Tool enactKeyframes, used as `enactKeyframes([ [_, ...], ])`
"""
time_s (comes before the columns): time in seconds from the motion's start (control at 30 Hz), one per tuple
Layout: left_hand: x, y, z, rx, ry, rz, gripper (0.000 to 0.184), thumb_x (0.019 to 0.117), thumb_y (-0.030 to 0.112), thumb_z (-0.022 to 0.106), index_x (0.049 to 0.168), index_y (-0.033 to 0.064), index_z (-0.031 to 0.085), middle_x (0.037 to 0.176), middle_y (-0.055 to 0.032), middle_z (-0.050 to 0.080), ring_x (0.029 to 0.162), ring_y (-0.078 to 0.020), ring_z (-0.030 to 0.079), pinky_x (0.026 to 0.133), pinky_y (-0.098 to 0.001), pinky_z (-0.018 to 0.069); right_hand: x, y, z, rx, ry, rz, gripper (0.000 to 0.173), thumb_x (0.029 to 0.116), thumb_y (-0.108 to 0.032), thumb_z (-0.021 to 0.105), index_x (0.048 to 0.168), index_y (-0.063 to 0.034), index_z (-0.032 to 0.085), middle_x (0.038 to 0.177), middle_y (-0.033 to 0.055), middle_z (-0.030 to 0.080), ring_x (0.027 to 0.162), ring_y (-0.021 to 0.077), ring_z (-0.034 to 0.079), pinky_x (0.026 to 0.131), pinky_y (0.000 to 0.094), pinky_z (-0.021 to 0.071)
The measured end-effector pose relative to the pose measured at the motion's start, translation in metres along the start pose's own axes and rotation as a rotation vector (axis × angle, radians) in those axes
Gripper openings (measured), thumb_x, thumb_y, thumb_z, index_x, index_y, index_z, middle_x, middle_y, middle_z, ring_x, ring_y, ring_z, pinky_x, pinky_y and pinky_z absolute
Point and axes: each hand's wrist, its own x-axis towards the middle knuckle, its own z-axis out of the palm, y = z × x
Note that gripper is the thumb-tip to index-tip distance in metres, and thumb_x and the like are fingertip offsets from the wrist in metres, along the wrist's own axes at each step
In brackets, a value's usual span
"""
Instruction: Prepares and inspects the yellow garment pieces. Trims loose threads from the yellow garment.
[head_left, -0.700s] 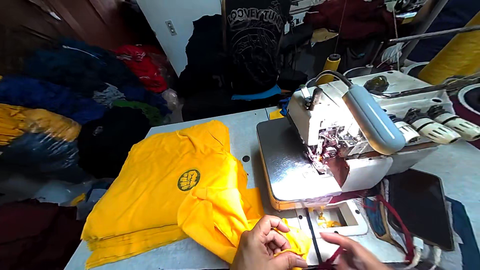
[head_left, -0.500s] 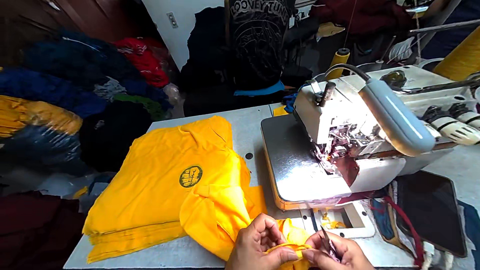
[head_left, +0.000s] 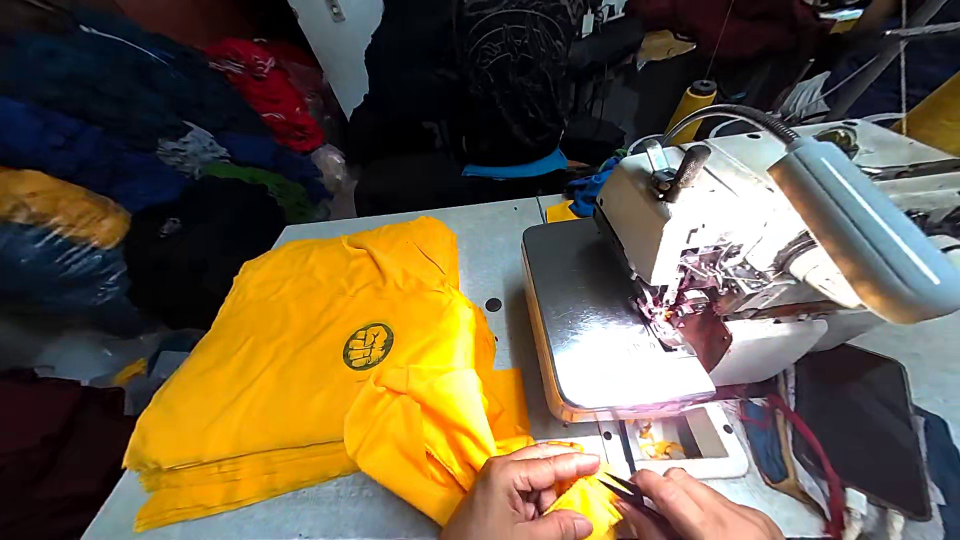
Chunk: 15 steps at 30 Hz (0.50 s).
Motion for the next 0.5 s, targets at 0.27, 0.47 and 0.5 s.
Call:
enactKeyframes([
  [0.27, 0.001, 0.002, -0.002, -0.032, -0.051, -0.044, 0.050, 0.0834, 0.001, 0.078, 0.132, 0.0027, 0.068, 0.137, -0.0060, 0.064, 0.071, 0.0055, 0.053, 0.059, -0.0125, 0.0459, 0.012, -0.001, 0.005, -0.182, 0.024, -0.180, 0.013, 0.0987, -0.018, 0.064, 0.099, -0.0074, 0.072, 0.069, 0.0090, 0.058, 0.055, 0.0224, 0.058, 0.045, 0.0320, 0.0455],
  [0.47, 0.003, -0.002, -0.003, -0.046, -0.056, -0.030, 0.056, 0.0837, 0.003, 0.080, 0.138, 0.0026, 0.064, 0.134, -0.0043, 0.066, 0.070, 0.0055, 0.053, 0.058, -0.0129, 0.0448, 0.015, 0.002, 0.012, -0.112, 0.051, -0.212, 0.023, 0.1038, -0.023, 0.056, 0.094, -0.0061, 0.068, 0.064, 0.0067, 0.058, 0.053, 0.0201, 0.059, 0.045, 0.0323, 0.0454],
  [0.5, 0.002, -0.002, -0.003, -0.056, -0.045, -0.035, 0.060, 0.0838, 0.003, 0.080, 0.140, 0.0013, 0.060, 0.129, -0.0031, 0.068, 0.069, 0.0046, 0.055, 0.059, -0.0136, 0.0469, 0.014, 0.003, 0.012, 0.006, 0.035, -0.146, 0.026, 0.1046, -0.025, 0.056, 0.093, -0.0046, 0.068, 0.065, 0.0076, 0.062, 0.054, 0.0189, 0.062, 0.046, 0.0327, 0.0478],
])
